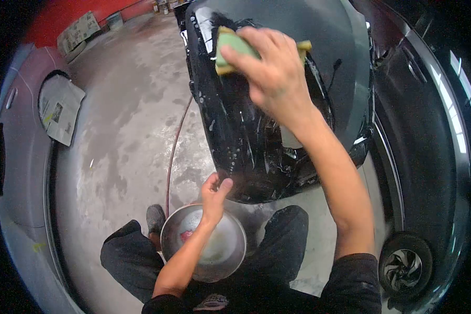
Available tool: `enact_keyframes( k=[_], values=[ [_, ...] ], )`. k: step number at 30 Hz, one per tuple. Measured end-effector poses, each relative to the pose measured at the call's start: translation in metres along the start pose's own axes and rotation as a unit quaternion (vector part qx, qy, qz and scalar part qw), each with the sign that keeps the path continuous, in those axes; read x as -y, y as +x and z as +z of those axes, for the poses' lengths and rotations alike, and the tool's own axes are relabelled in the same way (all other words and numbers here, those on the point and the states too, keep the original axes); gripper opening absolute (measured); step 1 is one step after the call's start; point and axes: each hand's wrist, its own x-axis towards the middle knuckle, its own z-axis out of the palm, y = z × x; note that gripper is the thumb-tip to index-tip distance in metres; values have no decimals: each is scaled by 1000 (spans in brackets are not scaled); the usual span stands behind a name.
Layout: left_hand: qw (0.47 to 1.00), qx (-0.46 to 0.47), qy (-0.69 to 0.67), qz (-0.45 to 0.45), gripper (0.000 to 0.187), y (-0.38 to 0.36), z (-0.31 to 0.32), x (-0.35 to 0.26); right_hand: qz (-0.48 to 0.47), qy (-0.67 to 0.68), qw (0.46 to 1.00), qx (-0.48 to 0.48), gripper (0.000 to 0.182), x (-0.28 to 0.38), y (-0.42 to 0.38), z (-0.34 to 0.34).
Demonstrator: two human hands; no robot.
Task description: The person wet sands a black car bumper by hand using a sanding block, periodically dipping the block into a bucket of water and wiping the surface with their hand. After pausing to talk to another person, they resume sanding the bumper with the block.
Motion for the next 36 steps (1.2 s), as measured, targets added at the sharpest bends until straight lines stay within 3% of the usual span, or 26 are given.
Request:
enact_keyframes(
  k=[4, 6, 9, 12, 14, 16, 19, 25, 28, 32, 36],
  values=[
    [999, -2, 32, 25, 40, 2, -8, -1, 29, 31, 999, -21, 48, 16, -24, 1],
    [1000, 6, 13, -11, 42, 5, -6, -2, 44, 42, 997, 40, 50, 41, -36, -17],
    [999, 7, 44, 18, 43, 0, -3, -6, -11, 11, 1000, 20, 54, 13, -14, -9],
    [999, -2, 32, 23, 43, -1, -4, -6, 41, -16, 999, -18, 48, 6, 6, 4],
    [999, -1, 34, 21, 43, -2, -5, -9, 60, 33, 998, -14, 48, 24, -19, -5],
    [999, -1, 28, 20, 43, 3, -2, -14, 58, 34, 997, 23, 47, 40, -33, -16],
    [996, 6, 86, 12, 42, -5, -3, -11, 31, 0, 1000, 0, 45, 10, -13, -3],
    [997, 21, 70, 3, 37, 3, -9, -9, 55, 29, 998, -12, 48, 44, -28, -9],
    [996, 23, 81, -3, 38, -2, -8, -6, 34, 11, 999, -20, 48, 23, -17, -2],
    [998, 15, 51, 17, 40, -3, -6, -9, 88, -34, 994, -53, 47, 10, 9, 13],
    [1000, 12, 16, 10, 41, -1, -4, 0, 78, 44, 996, -25, 46, 34, -20, -3]
  ],
)
